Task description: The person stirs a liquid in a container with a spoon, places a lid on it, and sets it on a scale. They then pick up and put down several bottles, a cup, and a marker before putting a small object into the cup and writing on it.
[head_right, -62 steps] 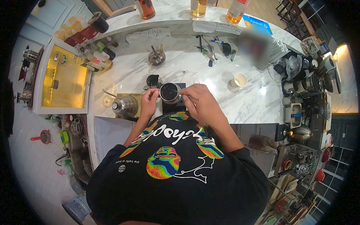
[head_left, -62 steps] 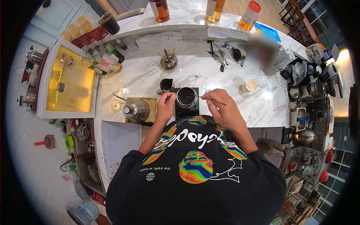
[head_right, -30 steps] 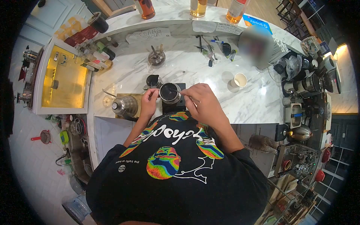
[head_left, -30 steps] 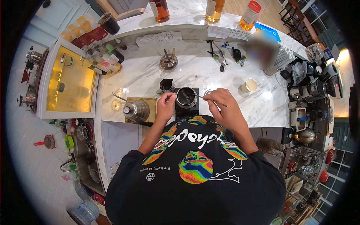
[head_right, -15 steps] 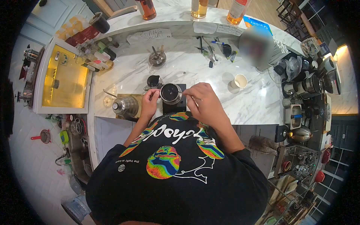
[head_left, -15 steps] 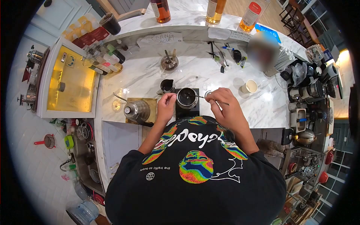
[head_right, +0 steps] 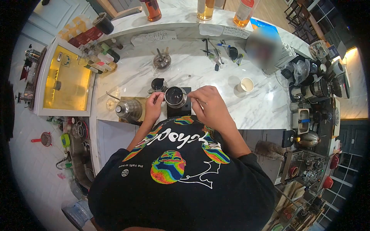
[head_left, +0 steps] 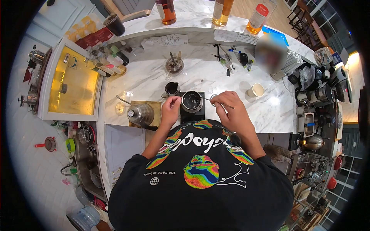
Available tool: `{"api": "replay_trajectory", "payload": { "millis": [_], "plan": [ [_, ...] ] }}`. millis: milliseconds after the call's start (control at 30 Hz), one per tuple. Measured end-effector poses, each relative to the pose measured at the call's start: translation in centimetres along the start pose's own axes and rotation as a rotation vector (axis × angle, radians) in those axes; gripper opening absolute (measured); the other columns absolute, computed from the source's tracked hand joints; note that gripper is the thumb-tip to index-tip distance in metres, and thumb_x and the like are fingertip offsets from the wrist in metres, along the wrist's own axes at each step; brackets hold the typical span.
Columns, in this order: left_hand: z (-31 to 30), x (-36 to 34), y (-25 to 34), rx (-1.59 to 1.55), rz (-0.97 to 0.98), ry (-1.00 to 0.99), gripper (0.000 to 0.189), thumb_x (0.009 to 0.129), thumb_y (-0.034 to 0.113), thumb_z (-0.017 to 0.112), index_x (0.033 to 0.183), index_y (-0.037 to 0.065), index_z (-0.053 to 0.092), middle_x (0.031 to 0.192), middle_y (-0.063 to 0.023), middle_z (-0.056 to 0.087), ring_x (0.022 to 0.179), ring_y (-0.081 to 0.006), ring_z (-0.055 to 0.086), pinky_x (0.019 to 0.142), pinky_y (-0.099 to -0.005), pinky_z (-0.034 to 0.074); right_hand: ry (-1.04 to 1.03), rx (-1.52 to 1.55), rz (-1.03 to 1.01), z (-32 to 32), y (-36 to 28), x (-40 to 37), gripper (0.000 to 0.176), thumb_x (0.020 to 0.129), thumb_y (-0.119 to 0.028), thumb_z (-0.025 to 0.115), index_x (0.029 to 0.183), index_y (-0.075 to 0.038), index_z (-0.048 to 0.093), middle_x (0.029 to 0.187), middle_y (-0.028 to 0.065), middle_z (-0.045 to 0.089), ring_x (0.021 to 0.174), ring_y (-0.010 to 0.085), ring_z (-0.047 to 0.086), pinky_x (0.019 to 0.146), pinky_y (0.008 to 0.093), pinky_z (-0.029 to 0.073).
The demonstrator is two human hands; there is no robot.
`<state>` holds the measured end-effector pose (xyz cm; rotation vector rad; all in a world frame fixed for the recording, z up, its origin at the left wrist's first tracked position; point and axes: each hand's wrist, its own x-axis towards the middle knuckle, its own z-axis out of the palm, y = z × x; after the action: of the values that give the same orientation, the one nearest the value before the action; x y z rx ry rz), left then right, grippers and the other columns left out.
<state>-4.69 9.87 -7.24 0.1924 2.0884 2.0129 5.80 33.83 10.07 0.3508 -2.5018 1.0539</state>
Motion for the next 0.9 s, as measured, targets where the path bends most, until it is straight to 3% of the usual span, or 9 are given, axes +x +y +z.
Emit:
{"api": "replay_trajectory", "payload": {
  "millis": [900],
  "plan": [
    [-0.40,-0.08,-0.35,0.120,-0.016,0.020,0.019,0.099,0.021,0.066,0.104,0.003,0.069,0.092,-0.0014,0.069,0.081,-0.0071,0.060,0.076,-0.0241,0.048,0.023,-0.015,-0.013,-0.01,0.09,-0.21,0.013,0.083,0.002,0.060,0.093,-0.004,0.065,0.087,0.0082,0.067,0.084,0.0271,0.063,0.090,0.0405,0.045]
  ]
}}
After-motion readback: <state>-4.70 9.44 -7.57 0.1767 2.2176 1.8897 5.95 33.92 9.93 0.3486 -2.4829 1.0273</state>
